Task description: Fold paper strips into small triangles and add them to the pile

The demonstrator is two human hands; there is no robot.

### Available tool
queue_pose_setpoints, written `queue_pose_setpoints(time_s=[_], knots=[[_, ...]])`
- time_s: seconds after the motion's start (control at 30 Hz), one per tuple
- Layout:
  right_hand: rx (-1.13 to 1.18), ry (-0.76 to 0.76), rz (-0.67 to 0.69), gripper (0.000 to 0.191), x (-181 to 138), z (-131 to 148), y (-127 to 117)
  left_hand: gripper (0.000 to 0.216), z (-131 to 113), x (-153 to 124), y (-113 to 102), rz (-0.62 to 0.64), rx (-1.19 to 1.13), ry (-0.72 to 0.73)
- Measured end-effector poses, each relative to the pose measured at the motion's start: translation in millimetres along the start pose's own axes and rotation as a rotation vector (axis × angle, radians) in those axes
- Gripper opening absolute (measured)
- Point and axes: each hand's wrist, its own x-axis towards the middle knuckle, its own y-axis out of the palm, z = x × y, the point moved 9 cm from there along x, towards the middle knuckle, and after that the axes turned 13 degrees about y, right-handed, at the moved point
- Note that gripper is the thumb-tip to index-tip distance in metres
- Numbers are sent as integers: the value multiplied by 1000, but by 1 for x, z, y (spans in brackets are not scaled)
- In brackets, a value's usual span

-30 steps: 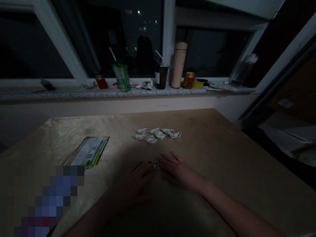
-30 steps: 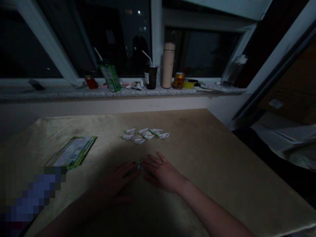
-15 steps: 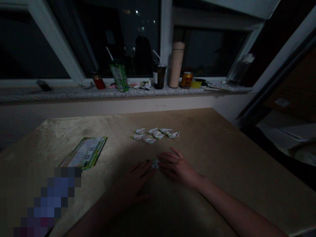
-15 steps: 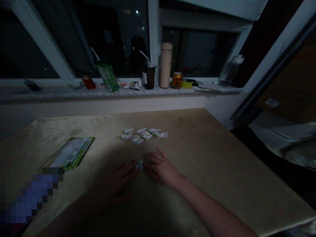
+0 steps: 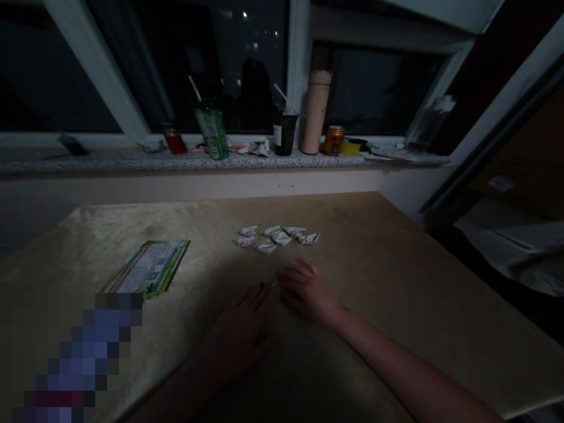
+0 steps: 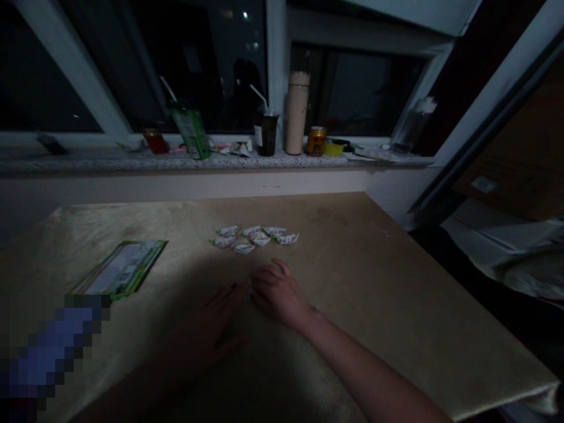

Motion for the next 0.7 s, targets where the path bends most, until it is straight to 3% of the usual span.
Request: queue_pose_setpoints(time_s=[0.17, 0.4, 0.7], knots=[[3, 72, 16, 35, 1, -5, 1, 46, 17, 6, -9, -120, -42, -109], [37, 57, 65, 31, 1, -5, 5, 47, 38, 11, -7, -201, -84, -225], [36, 65, 79, 31, 1, -5, 4, 39, 40, 20, -7, -208, -221, -172]])
